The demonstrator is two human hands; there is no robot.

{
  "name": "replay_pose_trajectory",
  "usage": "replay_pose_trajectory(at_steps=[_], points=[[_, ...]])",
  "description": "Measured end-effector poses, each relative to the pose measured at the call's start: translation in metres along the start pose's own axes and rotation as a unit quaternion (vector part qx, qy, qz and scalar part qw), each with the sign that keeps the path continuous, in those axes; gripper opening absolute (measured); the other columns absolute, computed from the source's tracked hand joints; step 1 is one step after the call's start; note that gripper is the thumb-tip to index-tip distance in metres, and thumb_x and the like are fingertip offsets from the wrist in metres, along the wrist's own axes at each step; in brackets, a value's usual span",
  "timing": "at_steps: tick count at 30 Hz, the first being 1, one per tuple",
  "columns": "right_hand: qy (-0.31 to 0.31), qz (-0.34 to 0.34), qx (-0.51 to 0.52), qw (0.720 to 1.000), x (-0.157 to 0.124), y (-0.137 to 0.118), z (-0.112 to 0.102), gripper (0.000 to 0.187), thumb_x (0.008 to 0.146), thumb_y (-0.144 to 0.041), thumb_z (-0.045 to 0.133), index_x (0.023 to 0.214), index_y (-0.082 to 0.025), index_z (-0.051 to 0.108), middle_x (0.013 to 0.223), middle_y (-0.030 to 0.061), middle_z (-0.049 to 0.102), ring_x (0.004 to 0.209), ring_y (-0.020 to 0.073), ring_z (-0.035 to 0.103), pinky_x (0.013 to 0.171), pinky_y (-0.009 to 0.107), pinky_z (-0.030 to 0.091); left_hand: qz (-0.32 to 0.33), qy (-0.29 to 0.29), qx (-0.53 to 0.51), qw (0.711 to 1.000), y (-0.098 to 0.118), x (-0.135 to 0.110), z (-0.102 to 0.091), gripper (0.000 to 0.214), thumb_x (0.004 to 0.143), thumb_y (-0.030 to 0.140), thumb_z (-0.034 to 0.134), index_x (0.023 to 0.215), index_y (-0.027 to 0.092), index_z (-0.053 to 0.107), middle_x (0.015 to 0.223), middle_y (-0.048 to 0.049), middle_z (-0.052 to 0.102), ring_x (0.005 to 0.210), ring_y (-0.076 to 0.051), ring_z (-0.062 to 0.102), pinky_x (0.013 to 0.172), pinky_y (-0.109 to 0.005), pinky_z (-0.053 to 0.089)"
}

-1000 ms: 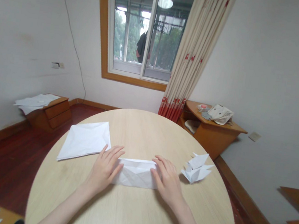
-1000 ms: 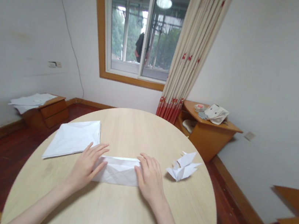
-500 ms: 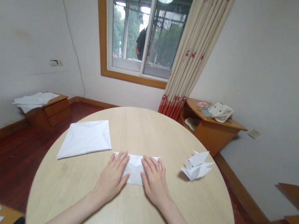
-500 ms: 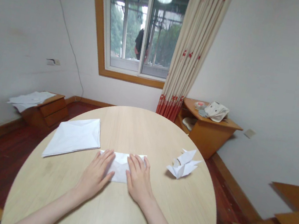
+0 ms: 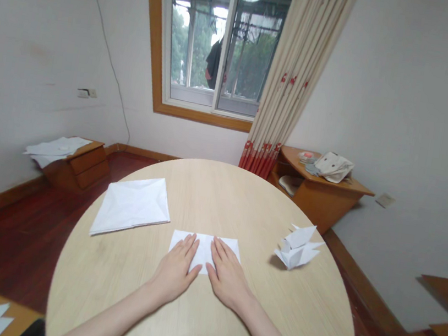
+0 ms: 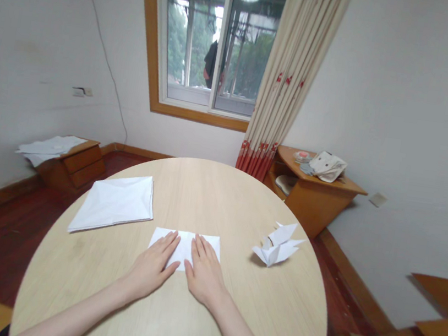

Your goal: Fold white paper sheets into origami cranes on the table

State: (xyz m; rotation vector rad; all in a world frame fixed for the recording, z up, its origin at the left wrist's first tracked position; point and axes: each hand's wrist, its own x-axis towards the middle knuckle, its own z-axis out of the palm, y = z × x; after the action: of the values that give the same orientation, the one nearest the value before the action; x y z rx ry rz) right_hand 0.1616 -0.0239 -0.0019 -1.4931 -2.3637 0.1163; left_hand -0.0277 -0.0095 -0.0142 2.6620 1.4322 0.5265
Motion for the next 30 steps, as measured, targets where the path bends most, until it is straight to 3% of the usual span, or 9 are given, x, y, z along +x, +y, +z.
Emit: replay_pose_trajectory(at_steps=[7, 15, 23, 30], points=[[-0.043, -0.013, -0.007, 0.999, 0.0, 0.004, 0.001, 0.058, 0.095, -0.04, 0.036, 0.145, -0.01, 0.03, 0.151, 0.0151, 0.027, 0.141, 0.0263, 0.018, 0.114, 0.047, 0.026, 0.026, -0.031, 0.052, 0.998, -0.002, 0.006, 0.0, 0.052, 0.097, 0.041, 0.037, 0.144, 0.02, 0.033, 0.15, -0.0146, 0.029, 0.137, -0.032, 0.029, 0.107, -0.05, 0.031], [-0.09, -0.001, -0.005, 0.996, 0.008, 0.006, -0.012, 0.059, 0.096, -0.044, 0.035, 0.145, -0.013, 0.029, 0.152, 0.0128, 0.023, 0.142, 0.0253, 0.014, 0.115, 0.049, 0.018, 0.081, -0.059, 0.055, 0.993, -0.008, 0.018, -0.006, 0.051, 0.099, 0.04, 0.032, 0.143, 0.015, 0.033, 0.151, -0.0145, 0.026, 0.141, -0.027, 0.021, 0.113, -0.049, 0.021], [-0.139, 0.022, 0.016, 0.99, 0.01, 0.01, -0.026, 0.063, 0.093, -0.058, 0.033, 0.147, -0.026, 0.025, 0.154, 0.005, 0.018, 0.143, 0.0279, 0.009, 0.115, 0.054, 0.01, 0.096, -0.086, 0.021, 0.991, -0.019, 0.021, -0.014, 0.056, 0.096, 0.045, 0.04, 0.145, 0.02, 0.029, 0.151, -0.013, 0.027, 0.141, -0.025, 0.022, 0.114, -0.05, 0.017], [-0.177, 0.04, 0.03, 0.983, 0.012, 0.015, -0.034, 0.061, 0.093, -0.055, 0.038, 0.147, -0.032, 0.021, 0.156, 0.0036, 0.01, 0.143, 0.0259, 0.003, 0.114, 0.053, 0.003, 0.1, -0.142, -0.049, 0.984, -0.029, 0.027, -0.026, 0.062, 0.093, 0.047, 0.047, 0.146, 0.024, 0.026, 0.153, -0.012, 0.019, 0.142, -0.025, 0.018, 0.114, -0.048, 0.018]])
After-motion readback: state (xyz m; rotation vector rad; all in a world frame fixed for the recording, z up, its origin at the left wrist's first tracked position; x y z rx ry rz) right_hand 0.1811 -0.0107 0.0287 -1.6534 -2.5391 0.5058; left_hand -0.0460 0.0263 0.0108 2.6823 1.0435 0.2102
